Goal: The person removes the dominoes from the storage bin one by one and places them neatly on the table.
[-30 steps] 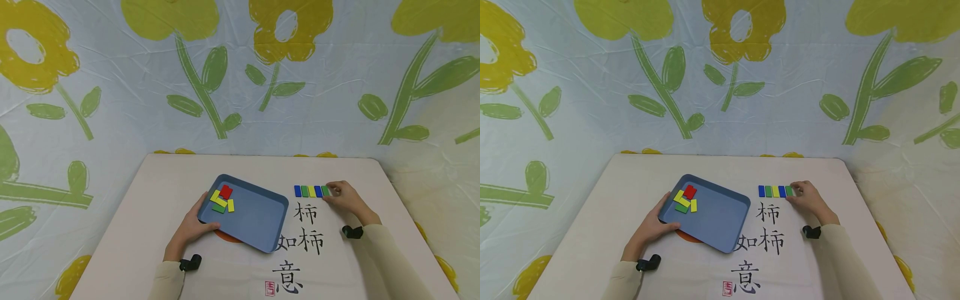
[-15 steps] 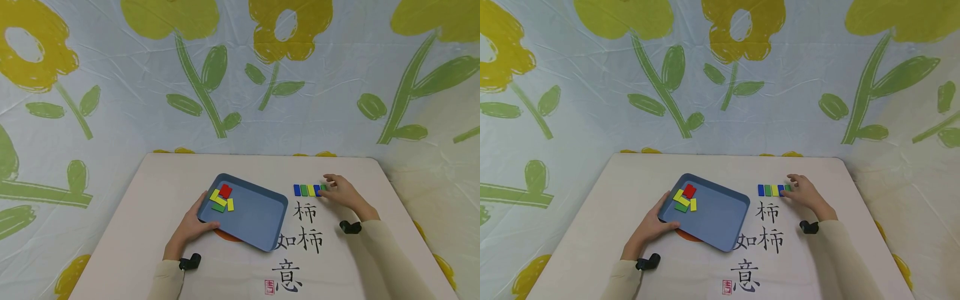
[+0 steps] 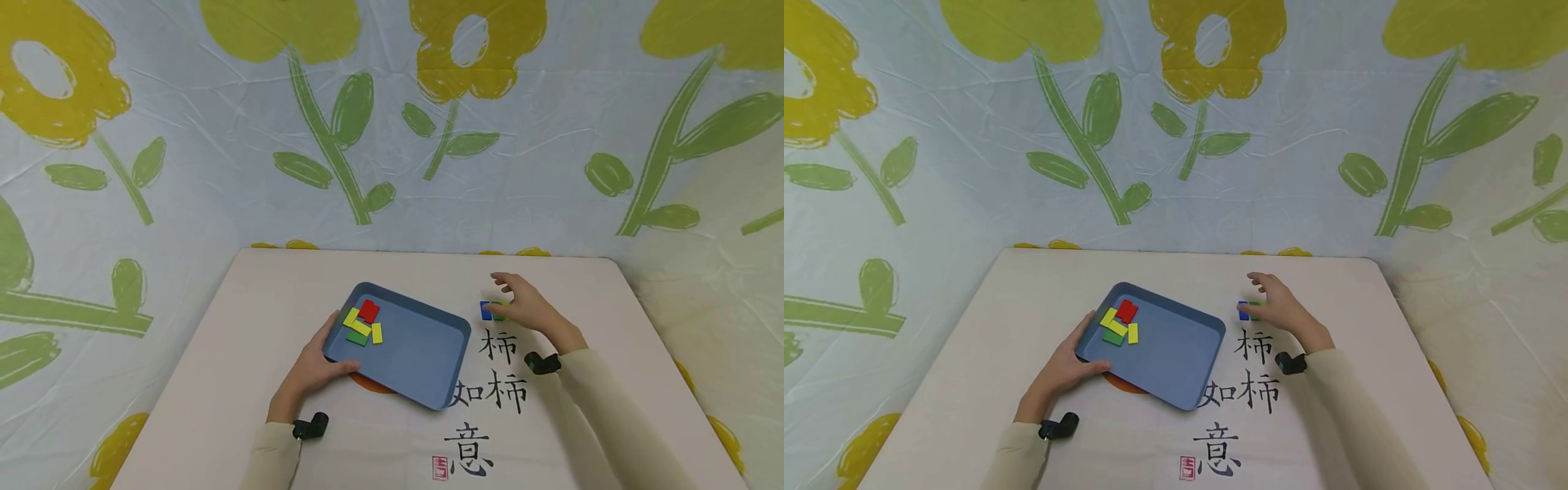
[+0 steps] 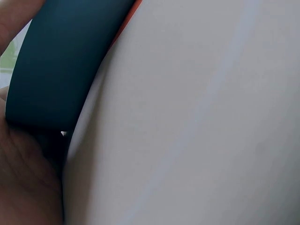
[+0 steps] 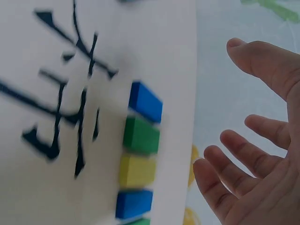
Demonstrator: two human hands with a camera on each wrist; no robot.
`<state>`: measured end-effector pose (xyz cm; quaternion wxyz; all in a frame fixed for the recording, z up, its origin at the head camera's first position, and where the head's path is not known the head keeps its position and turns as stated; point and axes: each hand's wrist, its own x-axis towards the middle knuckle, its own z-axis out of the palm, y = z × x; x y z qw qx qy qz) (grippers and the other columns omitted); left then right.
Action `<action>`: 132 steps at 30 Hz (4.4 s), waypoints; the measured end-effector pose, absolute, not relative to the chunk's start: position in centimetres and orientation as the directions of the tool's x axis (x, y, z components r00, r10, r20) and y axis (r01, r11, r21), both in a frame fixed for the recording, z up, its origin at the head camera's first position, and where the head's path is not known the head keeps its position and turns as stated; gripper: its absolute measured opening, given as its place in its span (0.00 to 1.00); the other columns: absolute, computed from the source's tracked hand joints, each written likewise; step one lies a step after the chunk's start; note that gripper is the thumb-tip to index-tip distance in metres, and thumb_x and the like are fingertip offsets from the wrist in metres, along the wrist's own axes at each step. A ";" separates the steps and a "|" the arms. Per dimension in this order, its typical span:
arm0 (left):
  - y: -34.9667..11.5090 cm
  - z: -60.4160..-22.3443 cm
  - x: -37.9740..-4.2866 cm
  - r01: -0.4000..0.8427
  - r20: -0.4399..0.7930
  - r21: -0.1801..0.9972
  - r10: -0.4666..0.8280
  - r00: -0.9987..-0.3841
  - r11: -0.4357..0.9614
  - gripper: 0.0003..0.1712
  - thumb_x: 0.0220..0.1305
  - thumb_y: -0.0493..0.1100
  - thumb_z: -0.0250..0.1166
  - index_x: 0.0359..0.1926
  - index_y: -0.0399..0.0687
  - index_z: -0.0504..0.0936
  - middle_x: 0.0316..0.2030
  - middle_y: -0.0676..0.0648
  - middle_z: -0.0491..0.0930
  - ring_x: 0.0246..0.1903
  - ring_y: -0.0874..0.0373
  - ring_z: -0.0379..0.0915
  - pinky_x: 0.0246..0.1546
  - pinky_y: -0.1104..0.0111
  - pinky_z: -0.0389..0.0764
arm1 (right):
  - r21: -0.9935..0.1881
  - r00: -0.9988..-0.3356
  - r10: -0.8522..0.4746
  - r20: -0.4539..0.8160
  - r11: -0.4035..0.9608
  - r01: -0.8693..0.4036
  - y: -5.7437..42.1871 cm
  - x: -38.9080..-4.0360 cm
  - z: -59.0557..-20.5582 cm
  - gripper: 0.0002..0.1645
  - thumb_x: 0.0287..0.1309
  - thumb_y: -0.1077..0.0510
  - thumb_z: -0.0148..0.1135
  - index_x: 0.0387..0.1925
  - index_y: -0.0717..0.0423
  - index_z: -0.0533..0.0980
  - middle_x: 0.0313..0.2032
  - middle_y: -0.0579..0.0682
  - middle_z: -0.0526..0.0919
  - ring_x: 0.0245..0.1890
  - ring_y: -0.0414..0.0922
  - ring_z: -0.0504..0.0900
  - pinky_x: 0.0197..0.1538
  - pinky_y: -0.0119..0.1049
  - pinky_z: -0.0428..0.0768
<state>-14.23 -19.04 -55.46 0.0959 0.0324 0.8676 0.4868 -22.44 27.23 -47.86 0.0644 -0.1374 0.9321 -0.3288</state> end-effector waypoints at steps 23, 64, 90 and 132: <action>-19.1 -55.4 -14.2 -0.030 -0.128 0.853 0.153 -0.980 0.521 0.66 0.49 0.62 0.81 0.82 0.73 0.49 0.81 0.49 0.54 0.77 0.42 0.53 0.72 0.37 0.62 | -0.705 -0.868 -0.496 0.022 0.608 -0.365 15.0 -22.2 -48.1 0.49 0.60 0.48 0.75 0.75 0.61 0.63 0.66 0.62 0.74 0.60 0.58 0.79 0.53 0.51 0.85; -19.1 -55.5 -14.4 -0.016 -0.114 0.862 0.162 -0.980 0.507 0.65 0.50 0.59 0.81 0.82 0.73 0.49 0.80 0.45 0.56 0.77 0.40 0.55 0.72 0.37 0.62 | -0.657 -0.789 -0.615 -0.013 0.600 -0.457 5.9 -21.2 -52.4 0.39 0.58 0.55 0.76 0.68 0.62 0.71 0.54 0.54 0.82 0.49 0.46 0.78 0.57 0.42 0.81; -19.1 -55.5 -14.2 -0.018 -0.118 0.857 0.162 -0.980 0.515 0.65 0.51 0.59 0.80 0.81 0.76 0.48 0.80 0.46 0.55 0.77 0.40 0.54 0.71 0.36 0.62 | -0.649 -0.804 -0.592 -0.058 0.634 -0.420 5.9 -21.1 -52.4 0.28 0.60 0.57 0.73 0.60 0.62 0.79 0.57 0.58 0.79 0.50 0.49 0.78 0.59 0.46 0.81; -19.0 -55.1 -14.2 -0.040 -0.140 0.850 0.151 -0.979 0.525 0.67 0.48 0.61 0.82 0.82 0.75 0.48 0.81 0.50 0.53 0.78 0.42 0.52 0.73 0.37 0.60 | -0.650 -0.952 -0.306 0.001 0.724 -0.233 24.7 -21.0 -48.7 0.34 0.62 0.63 0.69 0.68 0.67 0.71 0.59 0.67 0.77 0.49 0.58 0.81 0.41 0.44 0.83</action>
